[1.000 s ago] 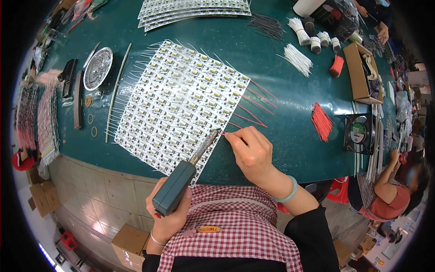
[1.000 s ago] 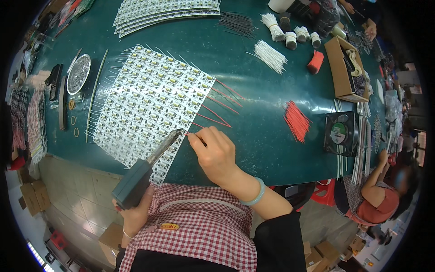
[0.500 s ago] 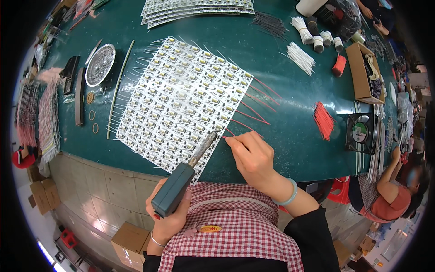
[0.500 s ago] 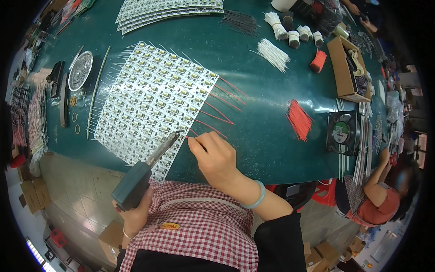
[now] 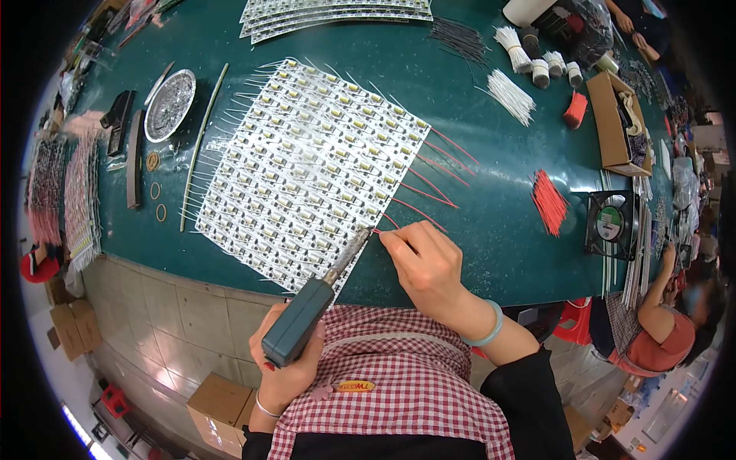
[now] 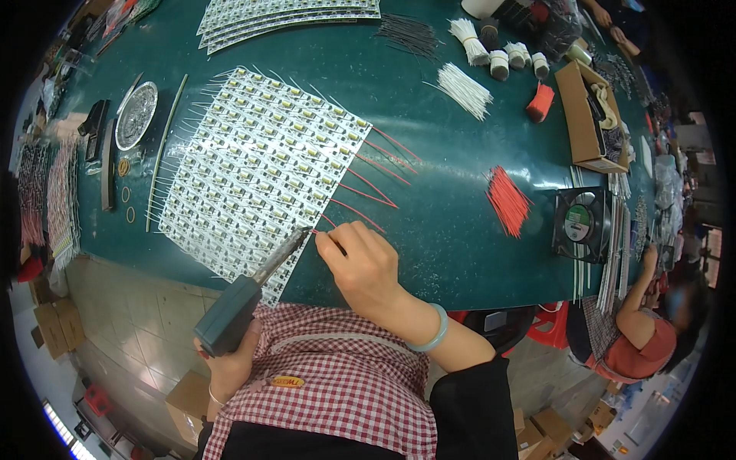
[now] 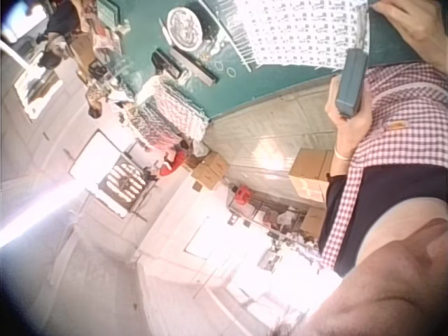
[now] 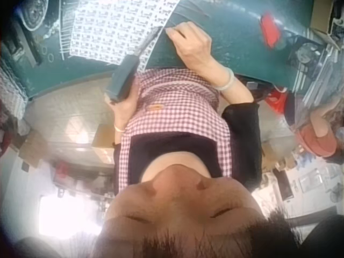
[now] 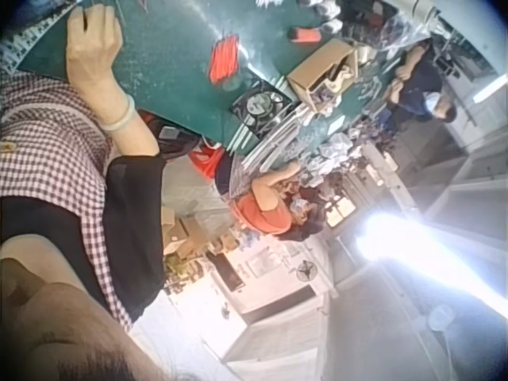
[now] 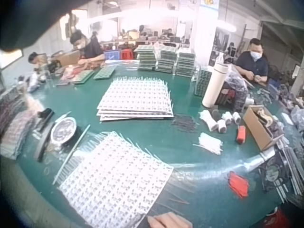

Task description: The person uses a soldering iron to attach red and white wires to a grid of LED modules on a green workbench. They repeatedly pick up individual wires, position them on the circuit board, and apply heat to secure the connections.

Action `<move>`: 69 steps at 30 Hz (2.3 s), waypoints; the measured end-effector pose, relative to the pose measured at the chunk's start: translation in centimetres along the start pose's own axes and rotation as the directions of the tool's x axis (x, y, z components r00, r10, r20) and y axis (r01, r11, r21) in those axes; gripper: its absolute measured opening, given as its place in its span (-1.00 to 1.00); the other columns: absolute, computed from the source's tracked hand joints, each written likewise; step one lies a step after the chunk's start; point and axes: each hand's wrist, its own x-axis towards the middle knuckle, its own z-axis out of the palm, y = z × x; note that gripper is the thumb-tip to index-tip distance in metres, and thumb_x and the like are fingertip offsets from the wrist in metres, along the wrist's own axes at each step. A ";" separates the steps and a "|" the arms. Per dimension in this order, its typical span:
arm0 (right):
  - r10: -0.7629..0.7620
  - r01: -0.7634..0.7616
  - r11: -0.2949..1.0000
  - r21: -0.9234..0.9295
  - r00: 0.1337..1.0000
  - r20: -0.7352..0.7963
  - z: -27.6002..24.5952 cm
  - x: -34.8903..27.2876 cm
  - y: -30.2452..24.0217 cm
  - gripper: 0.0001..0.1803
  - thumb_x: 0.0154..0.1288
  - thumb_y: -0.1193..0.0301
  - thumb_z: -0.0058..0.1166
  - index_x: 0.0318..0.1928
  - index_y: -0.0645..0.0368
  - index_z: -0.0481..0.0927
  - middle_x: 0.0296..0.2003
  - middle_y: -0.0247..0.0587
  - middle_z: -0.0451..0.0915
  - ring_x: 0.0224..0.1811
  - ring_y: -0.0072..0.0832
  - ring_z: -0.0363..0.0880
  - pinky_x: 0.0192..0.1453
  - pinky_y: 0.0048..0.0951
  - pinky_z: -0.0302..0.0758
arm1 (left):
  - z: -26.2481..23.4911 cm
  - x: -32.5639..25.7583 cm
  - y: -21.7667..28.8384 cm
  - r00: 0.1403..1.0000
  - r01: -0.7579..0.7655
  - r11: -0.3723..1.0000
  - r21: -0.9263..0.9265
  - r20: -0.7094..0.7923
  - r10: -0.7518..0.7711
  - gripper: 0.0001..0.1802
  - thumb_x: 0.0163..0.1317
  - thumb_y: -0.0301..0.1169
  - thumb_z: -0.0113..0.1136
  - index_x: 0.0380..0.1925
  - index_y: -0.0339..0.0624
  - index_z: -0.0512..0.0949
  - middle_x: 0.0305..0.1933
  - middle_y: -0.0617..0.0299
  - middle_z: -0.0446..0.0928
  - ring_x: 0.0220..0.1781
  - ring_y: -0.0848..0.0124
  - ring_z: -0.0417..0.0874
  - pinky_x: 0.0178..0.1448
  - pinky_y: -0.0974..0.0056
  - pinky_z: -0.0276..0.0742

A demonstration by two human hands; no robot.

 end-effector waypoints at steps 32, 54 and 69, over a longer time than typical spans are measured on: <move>0.004 -0.004 0.999 -0.034 1.000 0.002 0.0 0.0 -0.1 -0.73 -0.10 0.58 0.19 -0.27 0.22 0.61 -0.47 -0.30 0.42 -0.44 -0.44 0.46 -0.48 -0.46 0.40 | 0.4 -0.3 -0.4 0.999 -0.028 1.000 -0.012 -0.025 0.027 -0.79 0.04 -0.63 0.31 -0.26 -0.40 0.62 -0.24 0.08 0.58 -0.32 0.38 0.61 -0.25 0.35 0.53; 0.042 -0.044 0.997 -0.061 0.999 -0.018 -0.2 0.2 -0.1 -0.74 -0.09 0.62 0.23 -0.29 0.18 0.64 -0.49 -0.33 0.46 -0.48 -0.46 0.47 -0.50 -0.47 0.39 | -3.6 2.4 -3.2 0.853 -0.106 0.994 -0.027 -0.516 0.077 -0.58 0.11 -0.63 0.32 0.02 -0.41 0.54 -0.20 0.15 0.59 -0.38 0.49 0.51 -0.28 0.42 0.38; 0.053 -0.053 0.999 0.000 0.999 -0.007 -0.3 0.6 -0.4 -0.81 -0.02 0.64 0.24 -0.32 0.22 0.64 -0.47 -0.27 0.47 -0.43 -0.39 0.50 -0.44 -0.43 0.43 | -8.5 11.4 -2.7 0.695 -0.276 0.880 -0.387 -0.713 -0.096 -0.71 0.11 -0.60 0.29 -0.13 -0.45 0.57 -0.33 0.12 0.58 -0.66 0.54 0.42 -0.64 0.47 0.22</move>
